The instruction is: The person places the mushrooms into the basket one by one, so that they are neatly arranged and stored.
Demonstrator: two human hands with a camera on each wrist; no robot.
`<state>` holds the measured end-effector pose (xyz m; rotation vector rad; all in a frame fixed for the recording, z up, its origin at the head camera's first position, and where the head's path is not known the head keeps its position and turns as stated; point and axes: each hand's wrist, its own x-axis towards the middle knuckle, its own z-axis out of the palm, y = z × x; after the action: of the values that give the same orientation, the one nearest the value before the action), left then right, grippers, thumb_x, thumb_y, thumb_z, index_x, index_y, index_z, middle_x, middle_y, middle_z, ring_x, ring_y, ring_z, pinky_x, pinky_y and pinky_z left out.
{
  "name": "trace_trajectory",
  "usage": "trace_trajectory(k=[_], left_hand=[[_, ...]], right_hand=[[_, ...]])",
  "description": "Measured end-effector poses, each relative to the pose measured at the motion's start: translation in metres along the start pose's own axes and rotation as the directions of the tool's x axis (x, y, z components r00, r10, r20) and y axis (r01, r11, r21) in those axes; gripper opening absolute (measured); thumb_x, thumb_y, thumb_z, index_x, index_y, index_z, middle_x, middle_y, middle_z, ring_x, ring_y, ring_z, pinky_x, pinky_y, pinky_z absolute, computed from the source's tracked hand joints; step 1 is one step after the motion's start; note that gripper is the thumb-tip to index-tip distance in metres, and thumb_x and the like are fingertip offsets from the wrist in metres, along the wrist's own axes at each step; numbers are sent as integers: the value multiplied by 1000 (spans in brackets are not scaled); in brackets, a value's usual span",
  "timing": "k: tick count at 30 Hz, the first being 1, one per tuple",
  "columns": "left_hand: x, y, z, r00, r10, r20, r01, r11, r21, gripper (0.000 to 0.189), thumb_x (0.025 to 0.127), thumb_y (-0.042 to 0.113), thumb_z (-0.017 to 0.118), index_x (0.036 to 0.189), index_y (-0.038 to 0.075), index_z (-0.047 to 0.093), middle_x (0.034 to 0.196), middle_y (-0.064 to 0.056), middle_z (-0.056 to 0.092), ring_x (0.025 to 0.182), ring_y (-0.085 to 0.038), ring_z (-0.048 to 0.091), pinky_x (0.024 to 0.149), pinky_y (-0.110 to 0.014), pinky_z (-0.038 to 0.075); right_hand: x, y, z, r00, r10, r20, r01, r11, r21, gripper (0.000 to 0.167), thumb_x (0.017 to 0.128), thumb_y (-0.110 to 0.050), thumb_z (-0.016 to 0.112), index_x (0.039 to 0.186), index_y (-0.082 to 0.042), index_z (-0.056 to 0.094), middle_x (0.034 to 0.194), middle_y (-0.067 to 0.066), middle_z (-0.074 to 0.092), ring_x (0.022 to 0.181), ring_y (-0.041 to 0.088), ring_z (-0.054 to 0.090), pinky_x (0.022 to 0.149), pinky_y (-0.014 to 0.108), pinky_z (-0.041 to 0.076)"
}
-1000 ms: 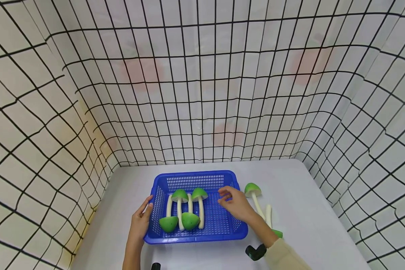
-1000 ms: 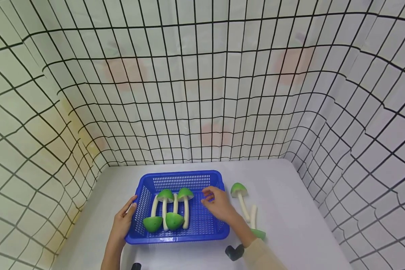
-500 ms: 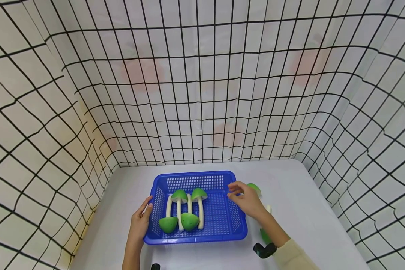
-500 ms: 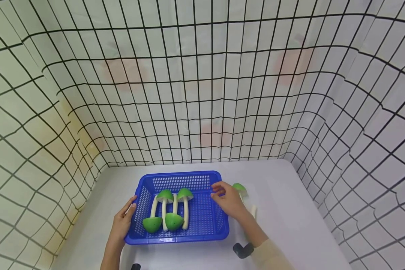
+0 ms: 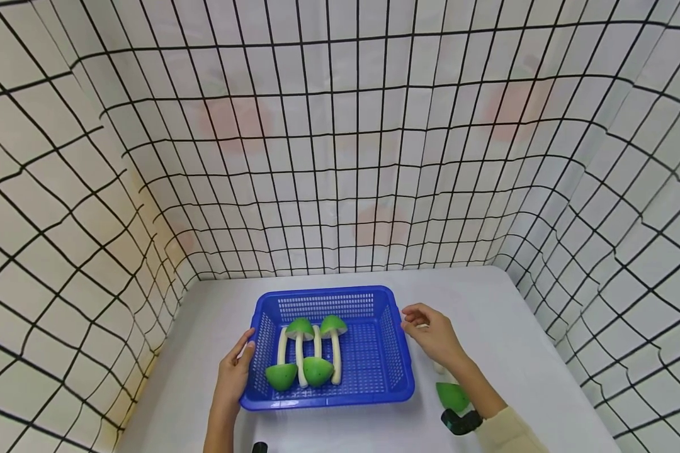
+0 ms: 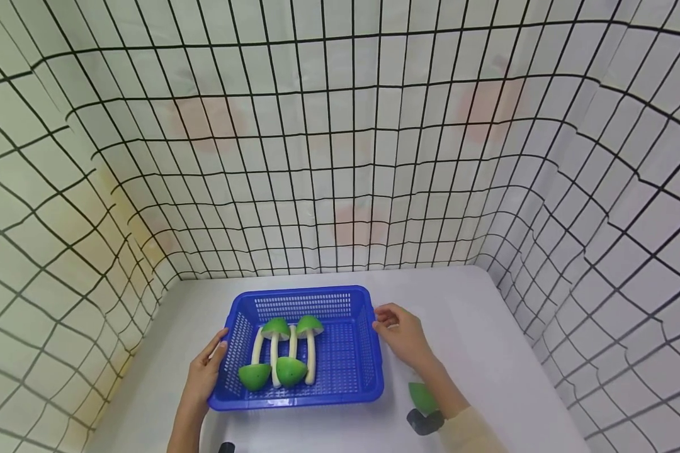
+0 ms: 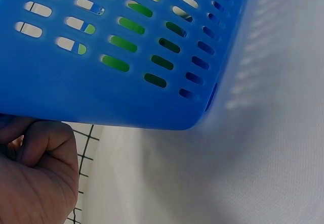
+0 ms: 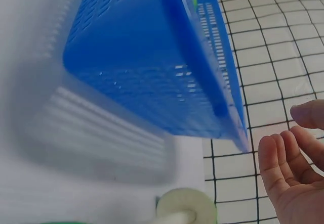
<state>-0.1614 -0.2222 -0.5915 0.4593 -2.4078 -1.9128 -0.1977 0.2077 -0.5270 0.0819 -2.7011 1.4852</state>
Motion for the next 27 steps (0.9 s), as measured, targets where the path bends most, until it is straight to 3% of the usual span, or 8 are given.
trace_trajectory(k=[8, 15, 27], left_hand=[[-1, 3, -2, 1000, 2, 14, -2, 1000, 3, 50, 107, 46, 51, 154, 28, 50, 156, -21, 49, 116, -36, 68, 92, -47, 60], [0, 3, -1, 1000, -5, 10, 5, 1000, 5, 48, 107, 46, 51, 153, 30, 51, 152, -22, 53, 115, -37, 69, 93, -50, 59], [0, 1, 0, 1000, -6, 8, 7, 1000, -22, 45, 109, 41, 51, 152, 30, 52, 157, -18, 49, 118, -37, 67, 93, -46, 60]], right_hand=[[-5, 16, -9, 1000, -3, -17, 2, 1000, -30, 27, 96, -17, 73, 122, -9, 69, 105, 6, 71, 98, 18, 64, 76, 19, 55], [-11, 32, -18, 1000, 23, -15, -23, 999, -28, 30, 97, -17, 73, 124, -7, 67, 107, 9, 70, 97, 19, 66, 72, 20, 56], [-16, 52, -27, 998, 52, -36, -55, 994, -96, 32, 97, -17, 73, 126, -6, 67, 109, 9, 72, 100, 22, 67, 75, 19, 54]])
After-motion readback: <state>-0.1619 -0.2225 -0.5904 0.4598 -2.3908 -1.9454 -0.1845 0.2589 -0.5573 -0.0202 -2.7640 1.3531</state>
